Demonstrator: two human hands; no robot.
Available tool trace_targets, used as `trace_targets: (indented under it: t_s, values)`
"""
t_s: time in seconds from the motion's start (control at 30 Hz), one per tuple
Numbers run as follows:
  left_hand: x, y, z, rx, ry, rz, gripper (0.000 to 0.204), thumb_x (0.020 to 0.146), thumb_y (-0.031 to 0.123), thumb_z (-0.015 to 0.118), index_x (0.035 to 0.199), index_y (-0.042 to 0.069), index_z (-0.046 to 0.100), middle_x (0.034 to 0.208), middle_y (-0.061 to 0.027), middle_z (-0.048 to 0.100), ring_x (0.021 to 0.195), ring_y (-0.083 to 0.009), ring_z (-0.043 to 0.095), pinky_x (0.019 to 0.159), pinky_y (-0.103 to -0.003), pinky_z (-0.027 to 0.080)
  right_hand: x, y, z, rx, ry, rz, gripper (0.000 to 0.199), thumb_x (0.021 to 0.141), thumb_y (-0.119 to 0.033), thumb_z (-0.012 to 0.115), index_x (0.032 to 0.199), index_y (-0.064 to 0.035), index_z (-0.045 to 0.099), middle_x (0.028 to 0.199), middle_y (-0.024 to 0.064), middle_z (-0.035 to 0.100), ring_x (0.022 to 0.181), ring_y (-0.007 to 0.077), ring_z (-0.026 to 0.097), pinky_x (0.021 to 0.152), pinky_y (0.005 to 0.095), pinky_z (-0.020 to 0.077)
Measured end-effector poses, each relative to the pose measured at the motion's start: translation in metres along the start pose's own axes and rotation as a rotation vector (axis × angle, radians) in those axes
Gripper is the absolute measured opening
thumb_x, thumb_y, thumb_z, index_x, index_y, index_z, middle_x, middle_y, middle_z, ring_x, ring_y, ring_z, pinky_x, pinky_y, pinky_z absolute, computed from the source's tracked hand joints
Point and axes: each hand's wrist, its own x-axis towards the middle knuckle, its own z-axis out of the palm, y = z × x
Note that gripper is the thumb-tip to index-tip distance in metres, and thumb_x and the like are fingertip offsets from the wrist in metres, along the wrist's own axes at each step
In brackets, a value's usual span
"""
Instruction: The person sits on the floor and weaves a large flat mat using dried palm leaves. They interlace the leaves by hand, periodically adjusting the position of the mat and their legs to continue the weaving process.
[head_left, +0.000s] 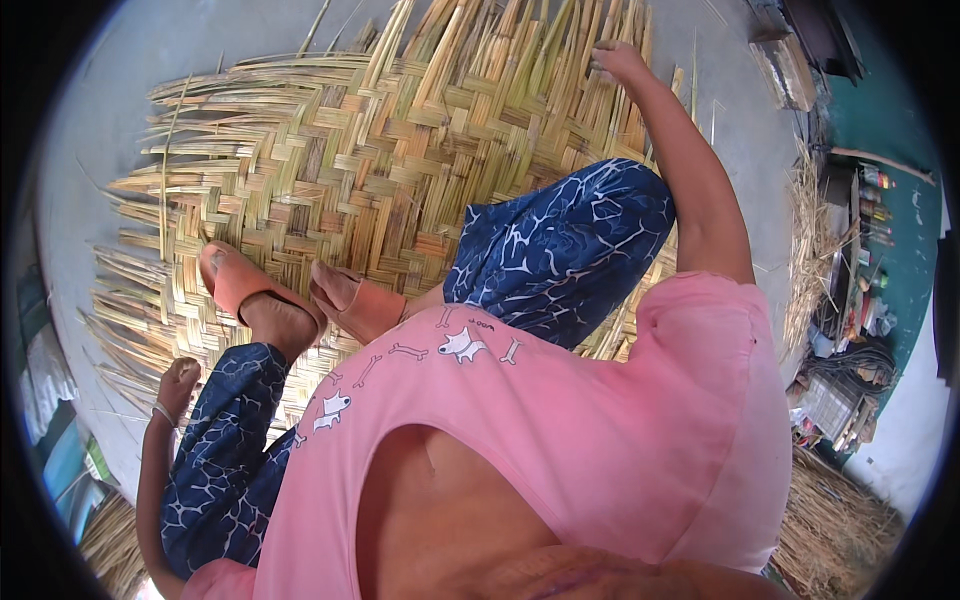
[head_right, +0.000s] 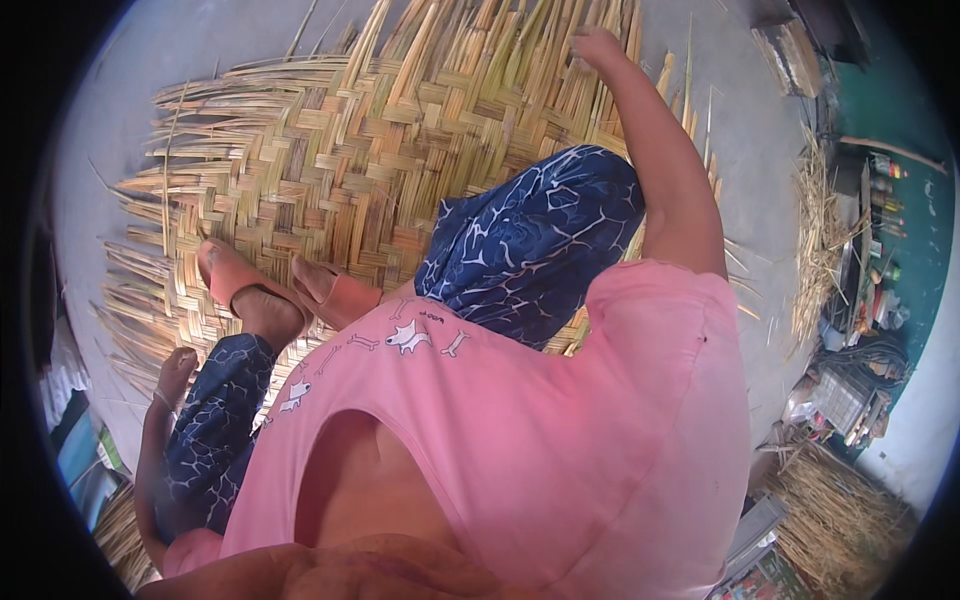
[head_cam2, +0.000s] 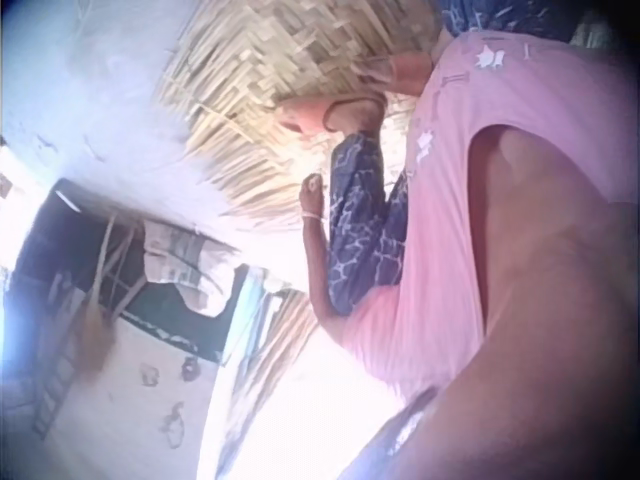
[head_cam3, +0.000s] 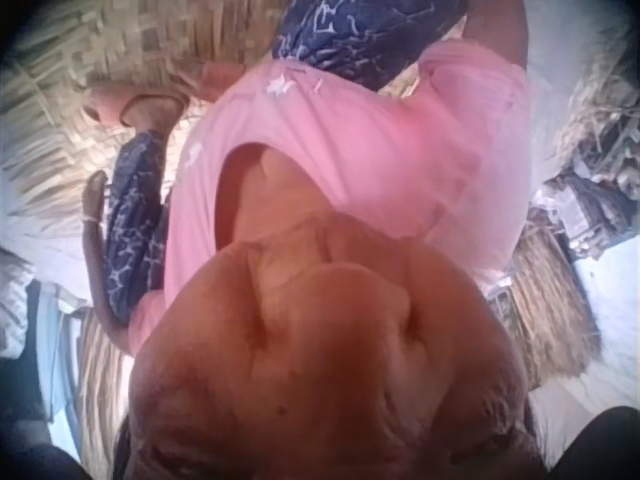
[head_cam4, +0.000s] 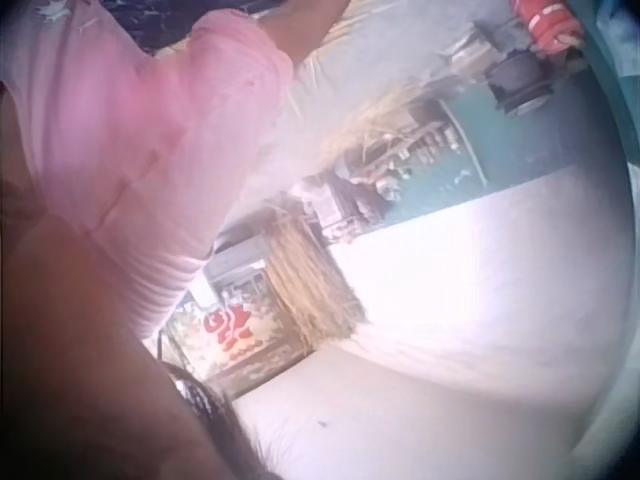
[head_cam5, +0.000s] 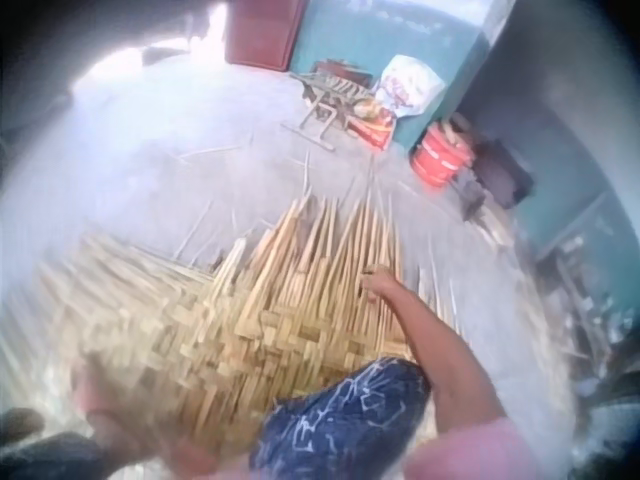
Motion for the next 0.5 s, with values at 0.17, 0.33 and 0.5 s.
trace_targets:
  t_s: [0.17, 0.33, 0.5]
  values:
    - [0.012, -0.048, -0.023, 0.249, 0.096, 0.205, 0.023, 0.093, 0.021, 0.067, 0.105, 0.001, 0.065, 0.095, -0.0101, 0.069, 0.089, -0.0173, 0.064, 0.080, -0.031, 0.051, 0.022, 0.003, 0.022, -0.507, 0.160, -0.193, 0.046, 0.093, -0.027, 0.060, 0.128, 0.0024, 0.060, 0.117, 0.0258, 0.066, 0.106, 0.0404, 0.065, 0.092, 0.0480, 0.0518]
    - [0.002, -0.078, -0.031, 0.256, 0.067, 0.109, 0.023, 0.094, 0.021, 0.067, 0.103, 0.001, 0.065, 0.090, -0.0098, 0.070, 0.084, -0.0167, 0.064, 0.076, -0.032, 0.051, 0.024, -0.023, 0.032, -0.451, 0.228, 0.071, 0.052, 0.087, -0.022, 0.058, 0.134, -0.0005, 0.057, 0.127, 0.0229, 0.064, 0.120, 0.0370, 0.060, 0.099, 0.0425, 0.0475]
    - [-0.017, 0.003, -0.038, 0.389, 0.118, 0.078, 0.024, 0.090, 0.022, 0.070, 0.099, 0.000, 0.066, 0.086, -0.0117, 0.069, 0.082, -0.0182, 0.063, 0.075, -0.034, 0.051, 0.039, -0.013, 0.020, -0.309, 0.246, 0.061, 0.053, 0.085, -0.019, 0.061, 0.134, 0.0008, 0.056, 0.124, 0.0208, 0.066, 0.112, 0.0368, 0.064, 0.094, 0.0421, 0.0495]
